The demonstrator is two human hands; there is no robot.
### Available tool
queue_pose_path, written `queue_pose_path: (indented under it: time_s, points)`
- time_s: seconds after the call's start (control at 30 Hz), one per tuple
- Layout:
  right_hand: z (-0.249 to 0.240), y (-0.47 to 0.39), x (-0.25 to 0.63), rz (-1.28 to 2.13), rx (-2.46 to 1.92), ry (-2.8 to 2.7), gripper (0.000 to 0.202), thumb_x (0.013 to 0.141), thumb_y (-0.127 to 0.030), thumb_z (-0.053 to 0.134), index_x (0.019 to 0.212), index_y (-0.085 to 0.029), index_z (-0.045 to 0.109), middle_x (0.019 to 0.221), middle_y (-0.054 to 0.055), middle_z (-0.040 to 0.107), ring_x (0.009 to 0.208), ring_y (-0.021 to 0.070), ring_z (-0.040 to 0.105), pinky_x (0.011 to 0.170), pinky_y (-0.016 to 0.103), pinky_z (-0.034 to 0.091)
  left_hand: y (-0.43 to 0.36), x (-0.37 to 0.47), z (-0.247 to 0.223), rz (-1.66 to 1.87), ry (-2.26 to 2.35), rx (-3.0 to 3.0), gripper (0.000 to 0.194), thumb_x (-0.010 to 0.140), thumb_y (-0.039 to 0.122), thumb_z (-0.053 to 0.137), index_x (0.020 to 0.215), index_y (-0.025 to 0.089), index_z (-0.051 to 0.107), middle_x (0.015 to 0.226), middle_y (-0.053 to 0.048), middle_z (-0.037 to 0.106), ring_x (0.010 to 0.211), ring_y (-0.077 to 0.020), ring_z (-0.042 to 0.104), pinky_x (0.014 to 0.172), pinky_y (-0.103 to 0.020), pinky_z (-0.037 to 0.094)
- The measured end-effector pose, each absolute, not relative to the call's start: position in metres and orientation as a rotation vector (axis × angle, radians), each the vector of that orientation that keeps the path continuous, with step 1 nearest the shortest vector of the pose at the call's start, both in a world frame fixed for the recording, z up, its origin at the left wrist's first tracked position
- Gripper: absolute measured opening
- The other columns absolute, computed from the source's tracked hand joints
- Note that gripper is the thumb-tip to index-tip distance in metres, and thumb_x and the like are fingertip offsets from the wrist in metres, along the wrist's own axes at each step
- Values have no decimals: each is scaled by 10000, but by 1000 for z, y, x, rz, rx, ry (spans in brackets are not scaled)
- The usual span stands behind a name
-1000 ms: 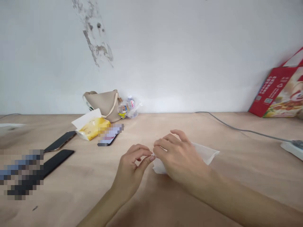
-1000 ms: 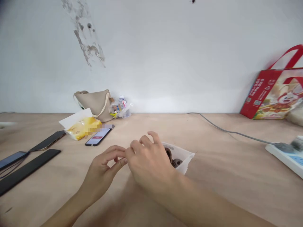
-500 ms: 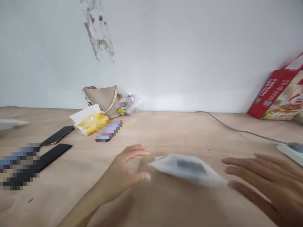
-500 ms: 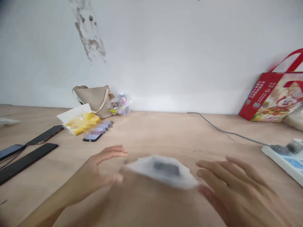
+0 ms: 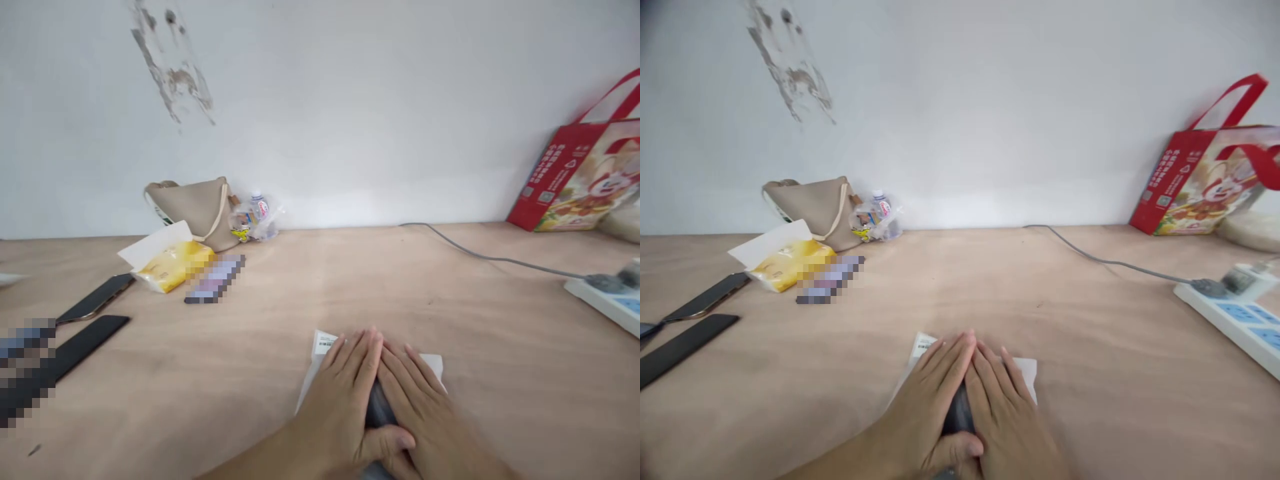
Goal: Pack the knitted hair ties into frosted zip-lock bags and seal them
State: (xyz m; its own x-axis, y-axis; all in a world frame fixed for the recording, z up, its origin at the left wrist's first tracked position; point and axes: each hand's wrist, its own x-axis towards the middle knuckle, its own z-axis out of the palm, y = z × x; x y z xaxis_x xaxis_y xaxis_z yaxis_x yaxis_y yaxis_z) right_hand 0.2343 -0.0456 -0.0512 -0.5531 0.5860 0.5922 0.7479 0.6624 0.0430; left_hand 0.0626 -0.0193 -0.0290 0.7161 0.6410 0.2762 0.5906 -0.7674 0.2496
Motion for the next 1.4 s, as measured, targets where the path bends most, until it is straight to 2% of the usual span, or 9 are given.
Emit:
queue_pose_path:
  time_s: [0.17, 0.43, 0.57, 0.7, 1.03, 1.13, 1.23, 1.33, 1.4]
  points:
    - [-45, -52, 235, -123, -1130, -2367, 736, 707, -238, 482, 1390, -36, 296, 1417, 165, 425, 1330, 267, 338, 1072, 452, 314, -23, 63, -28, 512, 1012, 2698, 799, 900, 615, 271, 1482, 123, 32, 1495, -190, 291, 1373, -311, 284, 1085, -550, 298]
    - [-57, -59, 243, -3, -1258, -2343, 1074, 617, -625, 677, 1434, -75, 248, 1454, 195, 348, 1340, 337, 288, 1077, 515, 282, -20, 60, -24, 386, 1053, 2610, 943, 784, 746, 359, 1468, 123, 181, 1504, -183, 276, 1393, -341, 211, 1105, -572, 230]
    - [-55, -63, 246, 31, -1329, -2343, 1038, 670, -683, 614, 1456, -122, 234, 1469, 185, 329, 1347, 356, 269, 1051, 565, 294, -20, 57, -20, 267, 1110, 2590, 975, 740, 776, 395, 1472, 168, 184, 1522, -161, 242, 1404, -363, 149, 1101, -621, 148]
    - [-52, -64, 246, 61, -1401, -2331, 1028, 671, -691, 610, 1448, -115, 262, 1457, 194, 349, 1347, 348, 276, 1053, 566, 290, -23, 53, -18, 201, 1219, 2553, 1028, 713, 784, 427, 1462, 112, 213, 1525, -188, 209, 1408, -376, 99, 1109, -605, 144]
    - [-59, -70, 267, 60, -1505, -2332, 1023, 741, -742, 488, 1461, -70, 213, 1450, 206, 356, 1340, 306, 320, 1073, 500, 288, -30, 32, -12, 10, 1403, 2572, 999, 773, 738, 397, 1460, 51, 162, 1505, -227, 199, 1397, -351, 180, 1101, -601, 154]
    - [-64, -78, 283, -59, -1487, -2317, 968, 787, -684, 493, 1480, -107, 144, 1441, 181, 382, 1322, 299, 360, 1048, 498, 330, -38, 18, -18, 97, 1400, 2655, 929, 814, 662, 442, 1482, 125, 81, 1498, -206, 246, 1377, -359, 240, 1074, -617, 222]
    - [-67, -95, 303, -193, -1515, -2239, 795, 850, -538, 512, 1482, -192, 176, 1429, 114, 423, 1274, 281, 438, 991, 460, 424, -54, 1, -27, 433, 1513, 2704, 795, 896, 456, 458, 1488, 205, -10, 1496, -164, 298, 1352, -337, 319, 1040, -552, 359]
    - [-71, -117, 316, -220, -1603, -1995, 558, 879, -436, 495, 1390, -241, 385, 1305, 66, 571, 1114, 262, 594, 828, 382, 556, -77, -3, -35, 868, 1682, 2622, 601, 906, 304, 444, 1457, 269, 207, 1467, -111, 379, 1332, -311, 371, 976, -494, 462]
    - [-73, -128, 317, -110, -1620, -1869, 397, 883, -405, 498, 1254, -264, 516, 1136, 37, 678, 955, 228, 675, 689, 305, 595, -92, 6, -38, 1107, 1631, 2637, 488, 868, 222, 503, 1341, 303, 413, 1331, -84, 539, 1268, -297, 461, 944, -470, 494]
